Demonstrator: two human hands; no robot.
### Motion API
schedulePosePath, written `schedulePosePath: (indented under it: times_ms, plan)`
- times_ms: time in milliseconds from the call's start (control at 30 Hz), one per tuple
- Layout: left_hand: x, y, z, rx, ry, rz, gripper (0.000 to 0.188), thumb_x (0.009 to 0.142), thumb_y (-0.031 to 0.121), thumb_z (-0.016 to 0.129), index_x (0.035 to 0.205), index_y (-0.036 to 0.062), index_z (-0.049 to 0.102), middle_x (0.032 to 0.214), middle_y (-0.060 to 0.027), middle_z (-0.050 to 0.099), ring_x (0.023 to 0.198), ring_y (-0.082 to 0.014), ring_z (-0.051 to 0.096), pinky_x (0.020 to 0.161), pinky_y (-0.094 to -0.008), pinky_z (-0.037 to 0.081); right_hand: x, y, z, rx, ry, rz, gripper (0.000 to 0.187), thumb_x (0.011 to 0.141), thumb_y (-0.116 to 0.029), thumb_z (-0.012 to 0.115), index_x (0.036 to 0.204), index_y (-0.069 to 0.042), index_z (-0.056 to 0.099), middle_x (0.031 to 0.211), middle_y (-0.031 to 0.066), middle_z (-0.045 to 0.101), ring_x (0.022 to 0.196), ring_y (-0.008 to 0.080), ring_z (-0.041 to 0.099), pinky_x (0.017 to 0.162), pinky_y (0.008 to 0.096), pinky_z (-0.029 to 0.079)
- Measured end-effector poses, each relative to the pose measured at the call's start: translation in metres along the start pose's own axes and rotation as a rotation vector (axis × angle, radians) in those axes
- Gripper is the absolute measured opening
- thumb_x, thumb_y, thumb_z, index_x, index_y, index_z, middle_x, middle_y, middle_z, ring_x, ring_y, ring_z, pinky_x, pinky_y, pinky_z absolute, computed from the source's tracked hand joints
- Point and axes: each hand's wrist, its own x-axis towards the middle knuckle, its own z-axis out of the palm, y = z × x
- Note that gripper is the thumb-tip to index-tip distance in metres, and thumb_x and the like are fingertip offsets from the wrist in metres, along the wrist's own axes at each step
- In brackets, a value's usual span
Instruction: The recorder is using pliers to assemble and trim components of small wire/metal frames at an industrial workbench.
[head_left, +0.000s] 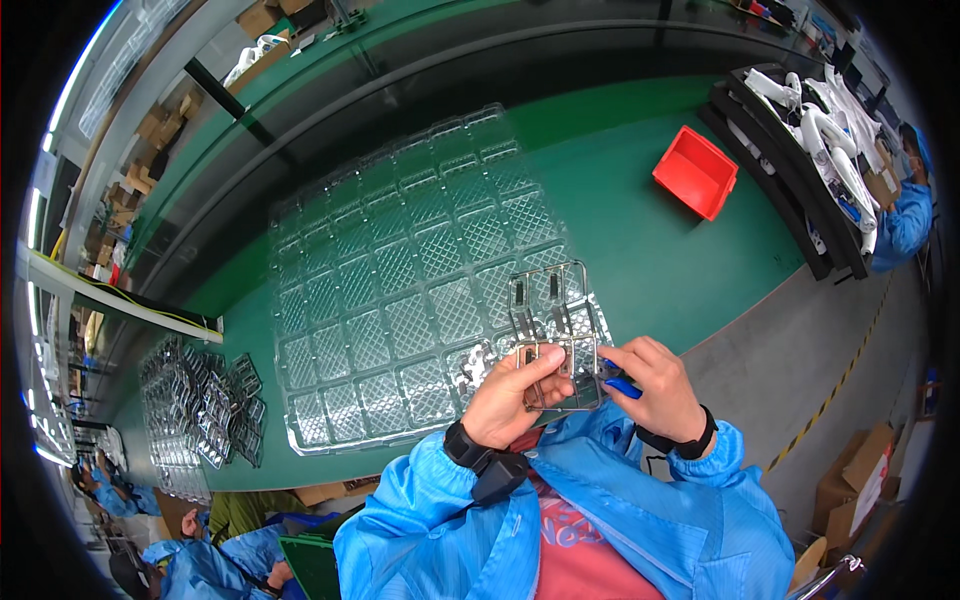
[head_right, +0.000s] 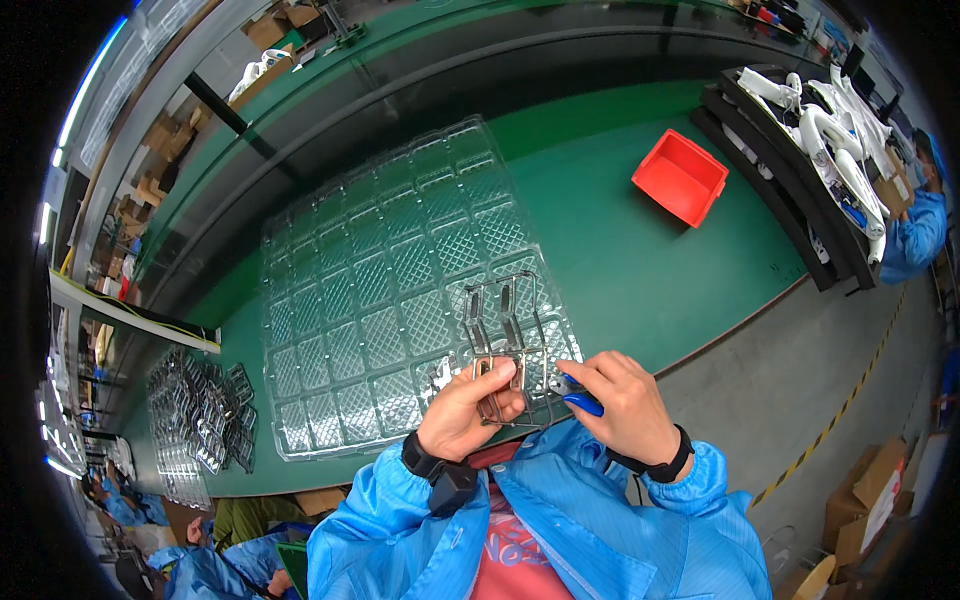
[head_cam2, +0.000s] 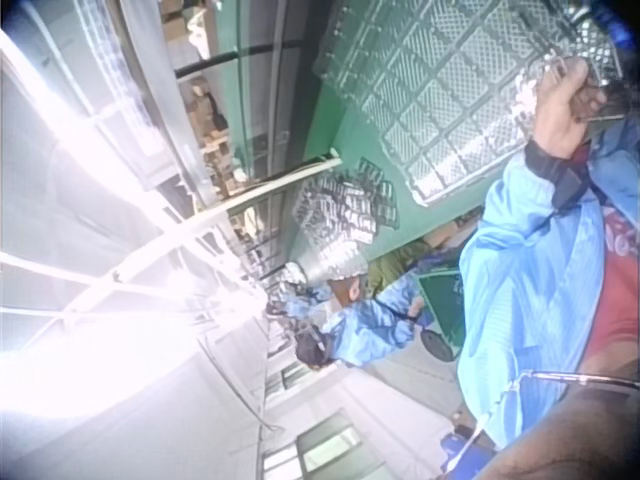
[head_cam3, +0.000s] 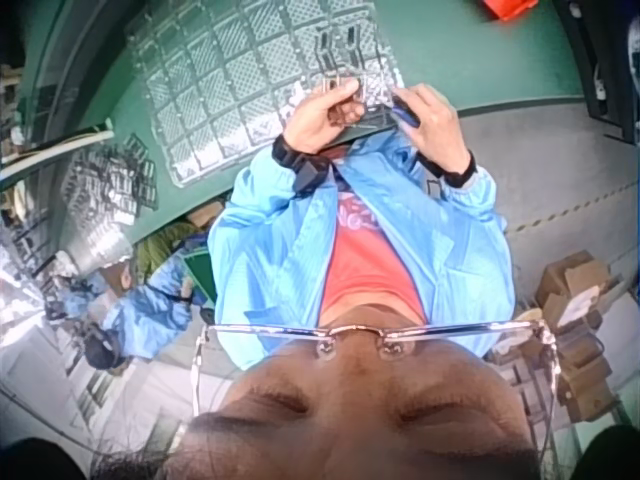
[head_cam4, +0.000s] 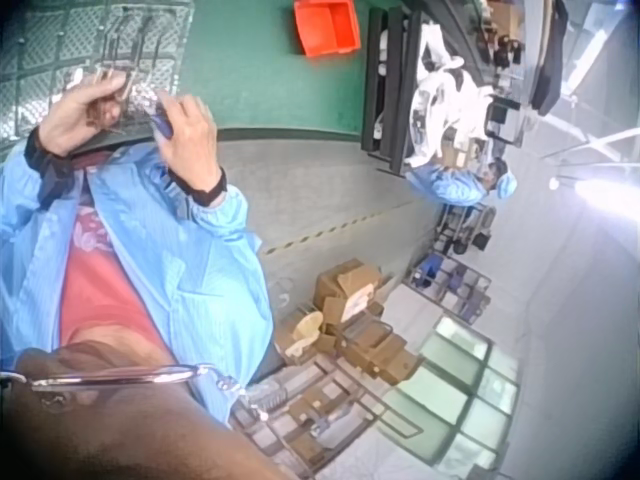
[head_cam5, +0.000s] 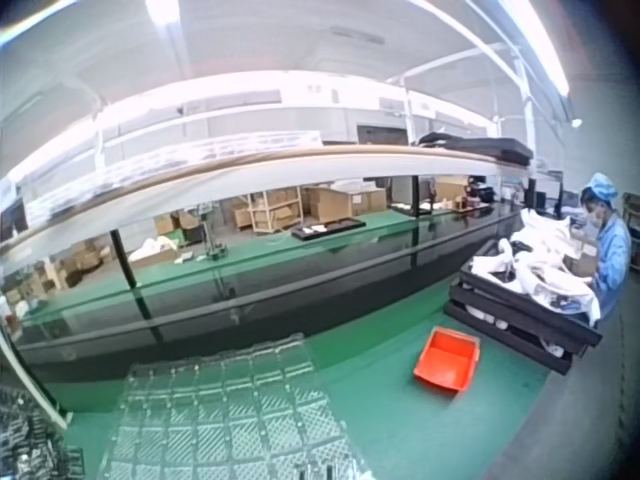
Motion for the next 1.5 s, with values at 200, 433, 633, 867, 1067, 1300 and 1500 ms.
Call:
schedulePosePath:
  times_ms: [200,433,633,867,1067,1300,1500]
  plan:
    - [-0.004,-0.005,0.001,-0.018,-0.028,-0.019,0.017,0.091,0.017,0.061,0.102,0.0042,0.057,0.091,-0.0062,0.064,0.077,-0.0145,0.064,0.068,-0.0242,0.053,0.001,-0.004,0.010,0.128,0.058,0.047,0.046,0.065,-0.003,0.072,0.109,-0.003,0.061,0.084,0.0109,0.057,0.080,0.0284,0.058,0.069,0.0366,0.048]
    - [-0.004,-0.007,-0.001,-0.035,-0.052,-0.002,0.016,0.092,0.017,0.060,0.101,0.0043,0.057,0.091,-0.0061,0.063,0.076,-0.0157,0.064,0.067,-0.0254,0.053,0.004,-0.007,0.014,0.126,0.091,0.019,0.046,0.065,-0.003,0.072,0.109,-0.003,0.061,0.084,0.0113,0.057,0.079,0.0289,0.058,0.068,0.0370,0.048]
    - [-0.007,-0.005,0.004,-0.030,-0.045,-0.005,0.015,0.092,0.017,0.060,0.100,0.0043,0.056,0.092,-0.0061,0.063,0.077,-0.0155,0.063,0.068,-0.0266,0.053,0.004,-0.006,0.012,0.105,0.107,0.022,0.045,0.064,-0.003,0.073,0.107,-0.003,0.061,0.084,0.0113,0.056,0.078,0.0291,0.058,0.067,0.0370,0.048]
    - [-0.008,-0.006,-0.001,-0.014,-0.026,-0.006,0.015,0.092,0.017,0.060,0.100,0.0044,0.057,0.091,-0.0063,0.063,0.078,-0.0149,0.063,0.070,-0.0264,0.052,0.007,-0.007,0.015,0.049,0.115,-0.020,0.044,0.063,-0.003,0.073,0.106,-0.003,0.061,0.083,0.0104,0.056,0.077,0.0282,0.059,0.066,0.0365,0.048]
    - [-0.002,-0.010,-0.003,0.044,0.040,0.012,0.014,0.092,0.018,0.059,0.095,0.0042,0.057,0.082,-0.0053,0.062,0.070,-0.0132,0.059,0.062,-0.0253,0.048,-0.004,-0.004,0.021,-0.069,0.073,0.042,0.043,0.065,-0.006,0.073,0.107,-0.005,0.061,0.078,0.0082,0.053,0.070,0.0254,0.058,0.063,0.0367,0.048]
    - [0.003,-0.001,0.008,0.222,0.127,0.118,0.023,0.096,0.025,0.053,0.085,0.0042,0.052,0.072,-0.0027,0.049,0.059,-0.0115,0.043,0.050,-0.0231,0.034,-0.023,0.014,-0.016,-0.215,0.154,0.165,0.037,0.072,-0.015,0.071,0.107,-0.008,0.061,0.080,0.0087,0.054,0.076,0.0271,0.057,0.066,0.0380,0.047]
    - [0.003,0.003,0.001,0.141,0.062,0.112,0.022,0.097,0.021,0.050,0.105,0.0015,0.056,0.078,-0.0025,0.050,0.061,-0.0103,0.042,0.049,-0.0208,0.035,-0.094,0.055,-0.058,-0.039,0.581,0.492,0.031,0.076,-0.007,0.068,0.106,-0.005,0.060,0.083,0.0114,0.057,0.074,0.0253,0.060,0.063,0.0326,0.049]
